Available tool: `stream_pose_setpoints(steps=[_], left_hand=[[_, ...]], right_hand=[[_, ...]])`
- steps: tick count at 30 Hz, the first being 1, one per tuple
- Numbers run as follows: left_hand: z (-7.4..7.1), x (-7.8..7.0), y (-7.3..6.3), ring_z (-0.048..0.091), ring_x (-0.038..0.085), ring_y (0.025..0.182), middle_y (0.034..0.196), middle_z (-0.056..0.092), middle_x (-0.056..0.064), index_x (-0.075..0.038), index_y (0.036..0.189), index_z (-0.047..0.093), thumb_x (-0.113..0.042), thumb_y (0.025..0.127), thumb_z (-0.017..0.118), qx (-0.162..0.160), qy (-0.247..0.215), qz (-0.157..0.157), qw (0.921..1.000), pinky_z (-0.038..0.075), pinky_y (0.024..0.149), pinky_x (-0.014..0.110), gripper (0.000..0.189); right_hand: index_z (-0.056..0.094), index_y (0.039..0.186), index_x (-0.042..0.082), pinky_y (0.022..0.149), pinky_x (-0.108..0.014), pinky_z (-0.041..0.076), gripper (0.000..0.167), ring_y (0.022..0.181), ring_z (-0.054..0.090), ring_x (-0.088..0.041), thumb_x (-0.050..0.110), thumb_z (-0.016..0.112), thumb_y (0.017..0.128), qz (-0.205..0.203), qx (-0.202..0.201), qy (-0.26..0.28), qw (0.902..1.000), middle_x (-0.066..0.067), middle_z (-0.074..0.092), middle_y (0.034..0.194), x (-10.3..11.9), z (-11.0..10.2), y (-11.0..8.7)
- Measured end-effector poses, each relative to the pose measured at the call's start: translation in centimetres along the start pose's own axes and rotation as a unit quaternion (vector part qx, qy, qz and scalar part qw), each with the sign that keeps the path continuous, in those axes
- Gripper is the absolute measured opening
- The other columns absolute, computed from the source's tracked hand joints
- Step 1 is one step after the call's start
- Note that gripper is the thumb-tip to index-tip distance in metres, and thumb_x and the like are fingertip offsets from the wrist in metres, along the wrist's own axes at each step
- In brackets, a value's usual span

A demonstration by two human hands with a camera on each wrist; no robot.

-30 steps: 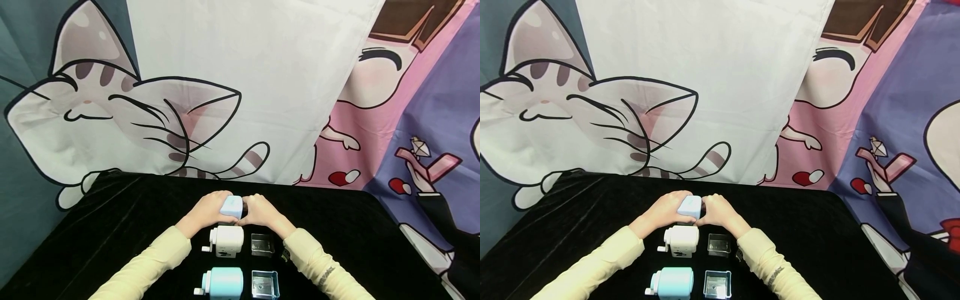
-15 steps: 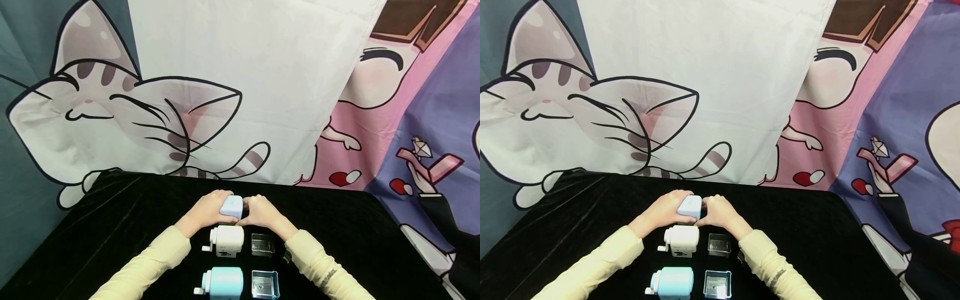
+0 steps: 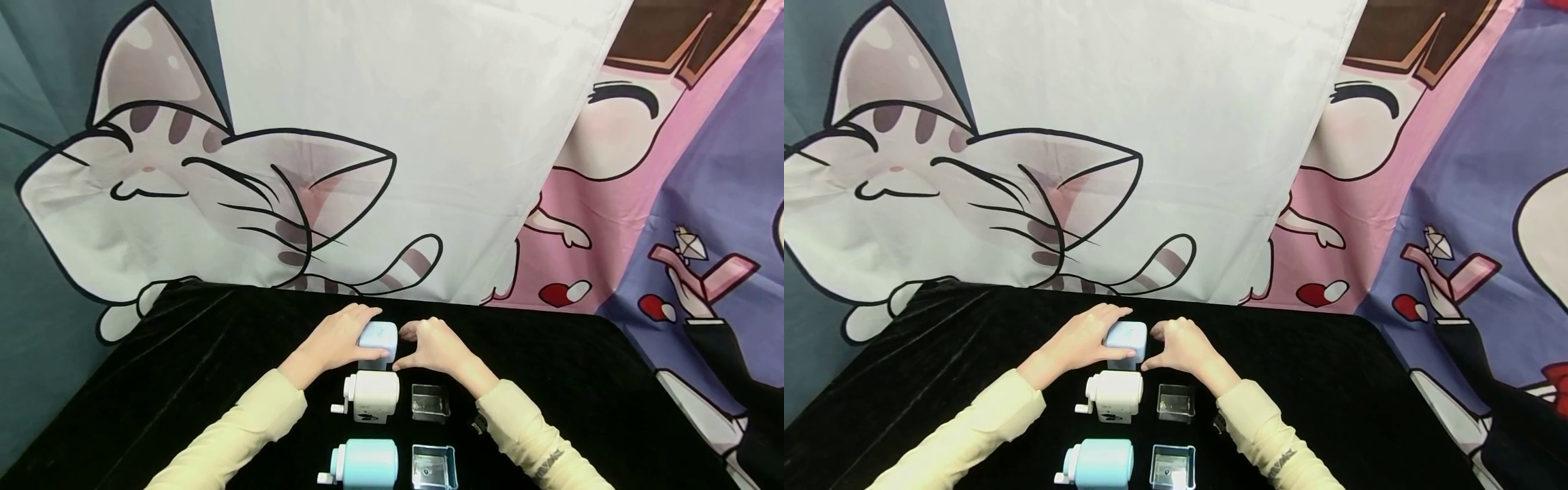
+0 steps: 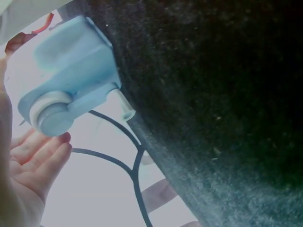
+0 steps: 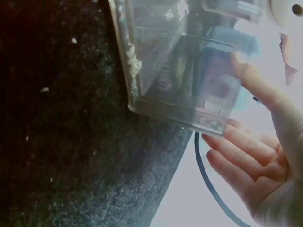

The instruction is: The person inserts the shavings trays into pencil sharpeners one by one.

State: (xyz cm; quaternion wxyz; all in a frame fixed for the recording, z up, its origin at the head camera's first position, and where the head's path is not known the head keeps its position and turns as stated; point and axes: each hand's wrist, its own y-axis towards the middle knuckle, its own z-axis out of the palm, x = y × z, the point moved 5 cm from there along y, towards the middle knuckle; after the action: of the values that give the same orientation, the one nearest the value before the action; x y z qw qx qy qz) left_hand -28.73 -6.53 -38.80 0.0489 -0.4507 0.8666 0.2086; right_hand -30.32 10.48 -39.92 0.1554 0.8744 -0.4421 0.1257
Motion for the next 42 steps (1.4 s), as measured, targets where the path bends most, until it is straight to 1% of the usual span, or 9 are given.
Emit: stream_pose_setpoints(steps=[8, 15, 18, 21, 25, 29, 33, 36, 42], left_hand=[[-0.4, -0.1, -0.4, 0.056, 0.015, 0.099, 0.12, 0.061, 0.007, -0.007, 0.131, 0.054, -0.059, 0.078, 0.068, 0.0, 0.007, -0.002, 1.0, 0.052, 0.081, 0.033, 0.075], [-1.7, -0.4, -0.8, 0.057, 0.016, 0.104, 0.121, 0.061, 0.005, -0.01, 0.131, 0.055, -0.061, 0.076, 0.069, -0.022, 0.013, -0.004, 0.9997, 0.052, 0.085, 0.034, 0.076], [-2.4, -0.8, -1.0, 0.057, 0.016, 0.106, 0.121, 0.061, 0.004, -0.011, 0.132, 0.054, -0.061, 0.076, 0.069, -0.03, 0.013, 0.0, 0.9995, 0.052, 0.086, 0.034, 0.076], [-2.9, -1.3, -1.2, 0.057, 0.015, 0.103, 0.119, 0.061, 0.003, -0.012, 0.131, 0.055, -0.061, 0.076, 0.069, -0.039, 0.012, 0.005, 0.9991, 0.053, 0.082, 0.032, 0.075], [-3.5, -2.2, -1.7, 0.057, 0.012, 0.095, 0.116, 0.062, 0.003, -0.011, 0.13, 0.056, -0.06, 0.075, 0.07, -0.049, 0.012, 0.014, 0.9986, 0.053, 0.075, 0.029, 0.074], [-4.0, -3.1, -2.2, 0.057, 0.011, 0.092, 0.113, 0.063, 0.002, -0.01, 0.128, 0.056, -0.061, 0.075, 0.07, -0.056, 0.019, 0.029, 0.9978, 0.054, 0.075, 0.029, 0.075], [-4.3, -3.8, -2.6, 0.057, 0.011, 0.095, 0.114, 0.063, 0.001, -0.01, 0.127, 0.057, -0.062, 0.075, 0.07, -0.057, 0.026, 0.038, 0.9973, 0.054, 0.077, 0.03, 0.075], [-4.5, -4.0, -2.9, 0.058, 0.011, 0.095, 0.114, 0.062, 0.001, -0.011, 0.127, 0.057, -0.063, 0.075, 0.069, -0.059, 0.027, 0.043, 0.9969, 0.054, 0.076, 0.03, 0.074], [-4.5, -4.4, -3.4, 0.058, 0.011, 0.096, 0.115, 0.062, 0.001, -0.012, 0.126, 0.057, -0.064, 0.075, 0.069, -0.063, 0.028, 0.046, 0.9966, 0.054, 0.076, 0.029, 0.074]], right_hand=[[0.07, 0.106, 0.003, 0.081, -0.031, 0.055, 0.062, 0.093, 0.07, -0.017, 0.042, 0.087, 0.061, 0.014, -0.008, 0.01, 0.9998, -0.007, 0.074, 0.099, -0.1, -0.7, -0.4], [0.07, 0.107, 0.004, 0.081, -0.031, 0.055, 0.061, 0.093, 0.07, -0.017, 0.042, 0.087, 0.062, 0.011, -0.018, 0.003, 0.9998, -0.007, 0.074, 0.1, 0.4, -1.7, -1.0], [0.07, 0.107, 0.004, 0.082, -0.032, 0.055, 0.06, 0.094, 0.07, -0.017, 0.041, 0.087, 0.063, 0.008, -0.025, 0.003, 0.9997, -0.008, 0.074, 0.1, 0.7, -2.2, -1.3], [0.07, 0.107, 0.005, 0.082, -0.032, 0.055, 0.059, 0.094, 0.07, -0.017, 0.04, 0.087, 0.062, 0.006, -0.034, 0.0, 0.9994, -0.007, 0.074, 0.1, 1.1, -2.8, -1.6], [0.07, 0.106, 0.006, 0.082, -0.031, 0.055, 0.059, 0.094, 0.07, -0.015, 0.04, 0.088, 0.062, 0.002, -0.044, -0.005, 0.999, -0.006, 0.074, 0.099, 1.5, -3.4, -2.0], [0.07, 0.105, 0.006, 0.082, -0.031, 0.055, 0.058, 0.093, 0.07, -0.015, 0.04, 0.088, 0.061, -0.002, -0.054, -0.01, 0.9985, -0.005, 0.074, 0.099, 1.7, -4.0, -2.6], [0.07, 0.106, 0.008, 0.082, -0.031, 0.055, 0.059, 0.095, 0.07, -0.015, 0.041, 0.088, 0.061, 0.005, -0.059, -0.016, 0.9981, -0.004, 0.074, 0.101, 1.7, -4.3, -3.2], [0.07, 0.107, 0.008, 0.083, -0.031, 0.055, 0.059, 0.096, 0.07, -0.015, 0.041, 0.087, 0.062, 0.011, -0.058, -0.015, 0.9982, -0.004, 0.074, 0.102, 1.7, -4.5, -3.7], [0.07, 0.108, 0.007, 0.083, -0.033, 0.055, 0.059, 0.096, 0.07, -0.016, 0.041, 0.087, 0.063, -0.001, -0.062, -0.02, 0.9979, -0.006, 0.074, 0.101, 2.2, -4.7, -4.7]])
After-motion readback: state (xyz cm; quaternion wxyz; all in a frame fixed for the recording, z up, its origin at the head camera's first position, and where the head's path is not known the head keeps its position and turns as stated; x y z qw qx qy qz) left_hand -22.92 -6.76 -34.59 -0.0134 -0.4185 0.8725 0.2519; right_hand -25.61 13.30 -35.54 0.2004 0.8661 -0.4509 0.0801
